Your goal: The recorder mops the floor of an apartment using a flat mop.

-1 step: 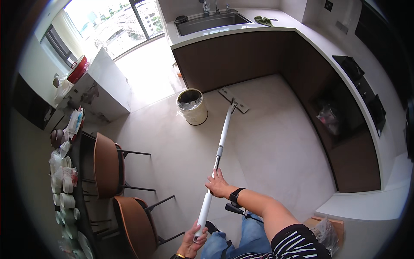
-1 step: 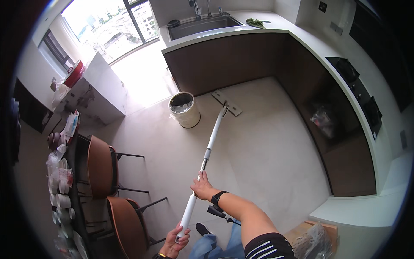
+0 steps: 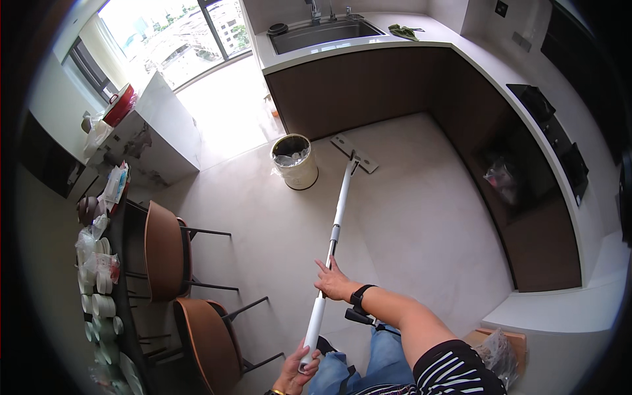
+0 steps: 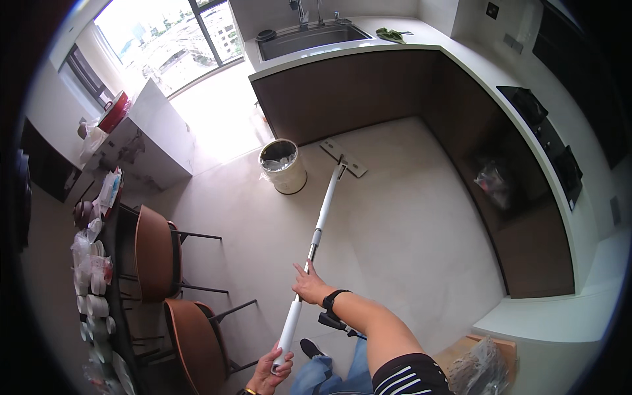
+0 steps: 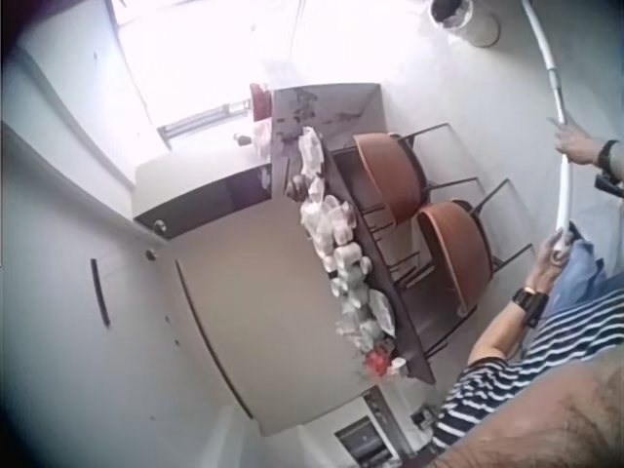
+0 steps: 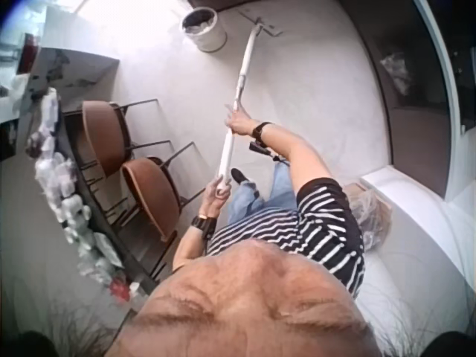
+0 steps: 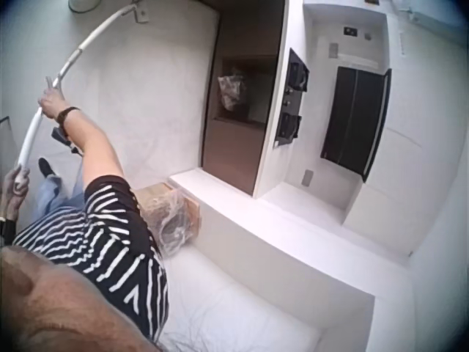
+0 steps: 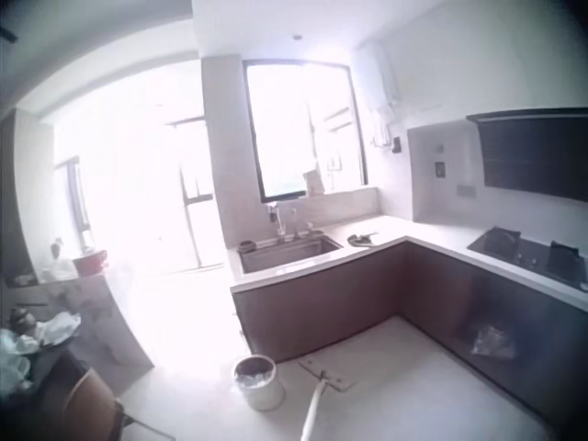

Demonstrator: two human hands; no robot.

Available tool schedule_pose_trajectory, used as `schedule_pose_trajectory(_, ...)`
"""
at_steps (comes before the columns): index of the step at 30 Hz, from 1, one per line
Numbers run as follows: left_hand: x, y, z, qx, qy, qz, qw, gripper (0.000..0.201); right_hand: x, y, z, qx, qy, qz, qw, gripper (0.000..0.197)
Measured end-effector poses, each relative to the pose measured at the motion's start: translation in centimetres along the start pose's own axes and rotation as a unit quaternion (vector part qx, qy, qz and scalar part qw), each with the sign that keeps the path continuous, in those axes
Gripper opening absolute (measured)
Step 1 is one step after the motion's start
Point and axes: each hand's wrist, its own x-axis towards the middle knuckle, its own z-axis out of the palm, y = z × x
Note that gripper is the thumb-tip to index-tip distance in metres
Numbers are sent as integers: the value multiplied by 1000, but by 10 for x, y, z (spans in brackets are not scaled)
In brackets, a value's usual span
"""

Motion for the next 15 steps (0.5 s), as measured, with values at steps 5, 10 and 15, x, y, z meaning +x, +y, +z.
schedule_pose_trajectory(5, -93, -29, -62, 66, 168, -30, 983, 19, -5, -78, 59, -51, -99, -190, 976, 17)
schedule_pose_trajectory(10, -269, -81, -170, 72, 305, -46, 949, 36, -43, -235, 106, 115, -198, -307, 924, 16)
schedule_pose_trajectory(15, -496, -105, -183, 591, 304, -9, 747, 40, -66, -351, 69, 363, -263, -491, 747, 37)
